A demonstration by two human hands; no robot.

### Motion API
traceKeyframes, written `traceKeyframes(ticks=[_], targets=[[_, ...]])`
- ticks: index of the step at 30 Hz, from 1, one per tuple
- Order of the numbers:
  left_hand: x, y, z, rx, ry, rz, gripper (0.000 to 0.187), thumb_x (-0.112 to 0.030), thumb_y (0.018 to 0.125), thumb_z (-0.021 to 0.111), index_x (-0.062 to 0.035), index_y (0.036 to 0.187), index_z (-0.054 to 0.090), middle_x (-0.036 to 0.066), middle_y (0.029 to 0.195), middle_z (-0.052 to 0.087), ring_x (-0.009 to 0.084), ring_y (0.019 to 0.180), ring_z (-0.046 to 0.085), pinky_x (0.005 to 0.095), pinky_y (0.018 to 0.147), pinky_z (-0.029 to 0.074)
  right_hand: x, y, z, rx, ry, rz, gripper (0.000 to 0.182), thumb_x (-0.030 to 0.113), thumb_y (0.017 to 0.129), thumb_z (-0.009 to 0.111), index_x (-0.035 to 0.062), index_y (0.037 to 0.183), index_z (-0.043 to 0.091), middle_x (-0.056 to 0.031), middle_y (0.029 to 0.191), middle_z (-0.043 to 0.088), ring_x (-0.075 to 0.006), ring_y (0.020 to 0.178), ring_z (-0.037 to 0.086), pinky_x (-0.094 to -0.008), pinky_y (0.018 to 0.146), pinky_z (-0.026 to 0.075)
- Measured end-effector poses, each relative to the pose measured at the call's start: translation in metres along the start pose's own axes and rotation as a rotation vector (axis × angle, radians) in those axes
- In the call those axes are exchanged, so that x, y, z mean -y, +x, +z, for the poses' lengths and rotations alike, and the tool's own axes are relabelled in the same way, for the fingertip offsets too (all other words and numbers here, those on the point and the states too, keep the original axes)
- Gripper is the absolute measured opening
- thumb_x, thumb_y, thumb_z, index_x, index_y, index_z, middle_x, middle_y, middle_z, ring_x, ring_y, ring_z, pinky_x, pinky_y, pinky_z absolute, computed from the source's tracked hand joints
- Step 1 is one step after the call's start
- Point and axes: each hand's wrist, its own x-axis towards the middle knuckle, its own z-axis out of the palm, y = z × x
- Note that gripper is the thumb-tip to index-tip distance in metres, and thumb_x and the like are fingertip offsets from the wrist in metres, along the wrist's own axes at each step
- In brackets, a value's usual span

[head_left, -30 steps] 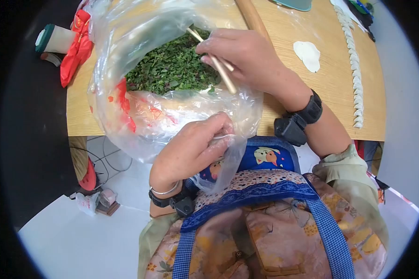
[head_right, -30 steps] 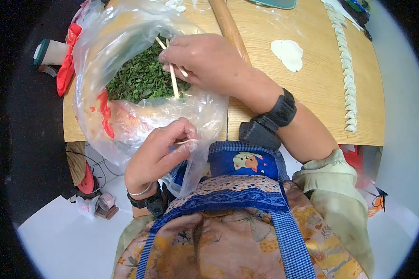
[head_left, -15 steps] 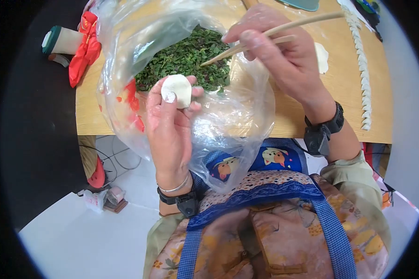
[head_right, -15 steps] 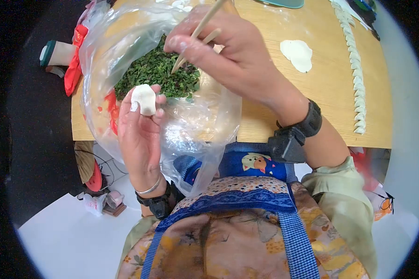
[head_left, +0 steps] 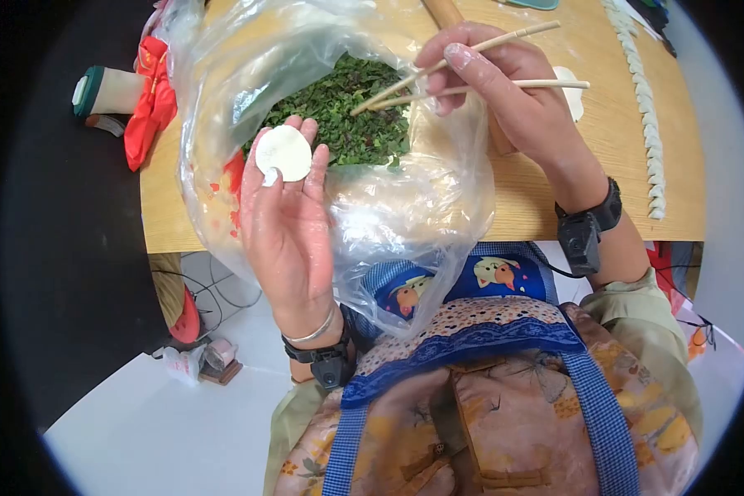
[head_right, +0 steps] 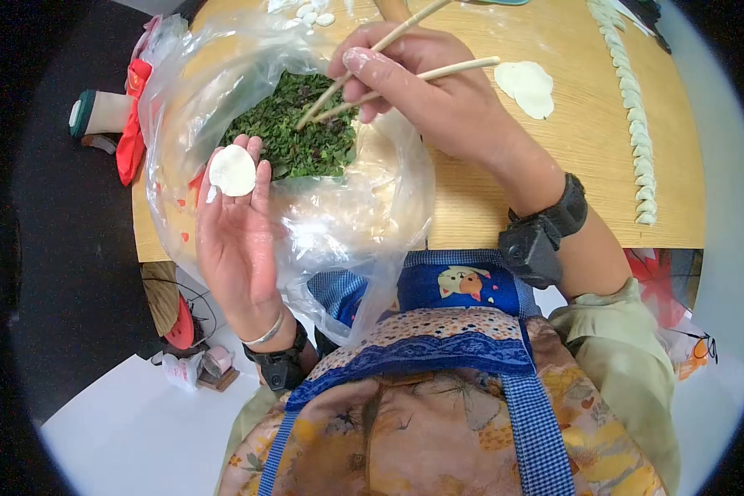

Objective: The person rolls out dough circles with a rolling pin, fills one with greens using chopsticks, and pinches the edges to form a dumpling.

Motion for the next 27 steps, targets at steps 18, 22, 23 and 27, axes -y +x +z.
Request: traceKeyframes(ticks=[18, 22, 23, 27], targets=[[0.013, 0.0, 0.006, -0.003, 0.012, -0.046, 0.048, -0.006, 0.098, 0.049, 0.0125, 0.141, 0.039, 0.029, 0.143, 0.046, 0.0389, 0.137, 0.045, 0.0458, 0.116, 0.039, -0.005, -0.021, 0.012, 0.025, 0.067, 0.181, 0.02, 0.02, 0.102, 0.054, 0.0022, 0.101, 0.063, 0.0012, 0.079, 0.055, -0.0046, 0.066, 0.057, -0.0193, 0.059, 0.049], [0.013, -0.001, 0.006, -0.007, 0.006, -0.038, 0.048, -0.006, 0.098, 0.05, 0.0129, 0.14, 0.038, 0.03, 0.145, 0.044, 0.0394, 0.138, 0.044, 0.0459, 0.116, 0.038, -0.009, -0.02, 0.013, 0.004, 0.016, 0.142, 0.02, 0.02, 0.102, 0.054, 0.0013, 0.1, 0.062, 0.0, 0.081, 0.057, -0.0052, 0.065, 0.059, -0.02, 0.059, 0.049], [0.013, -0.001, 0.006, -0.006, 0.006, -0.038, 0.048, -0.006, 0.098, 0.05, 0.0129, 0.14, 0.038, 0.03, 0.145, 0.044, 0.0394, 0.138, 0.044, 0.0459, 0.116, 0.038, -0.01, -0.02, 0.012, -0.013, -0.002, 0.114, 0.021, 0.02, 0.102, 0.054, 0.0009, 0.1, 0.062, -0.0004, 0.08, 0.058, -0.0054, 0.065, 0.059, -0.0202, 0.058, 0.049], [0.013, -0.002, 0.004, -0.007, 0.007, -0.034, 0.048, -0.006, 0.098, 0.05, 0.0127, 0.141, 0.038, 0.03, 0.145, 0.044, 0.0396, 0.138, 0.044, 0.0462, 0.116, 0.038, -0.013, -0.019, 0.01, -0.064, 0.026, 0.03, 0.022, 0.02, 0.101, 0.054, 0.0001, 0.099, 0.062, -0.0007, 0.078, 0.06, -0.0054, 0.065, 0.06, -0.0206, 0.058, 0.049]])
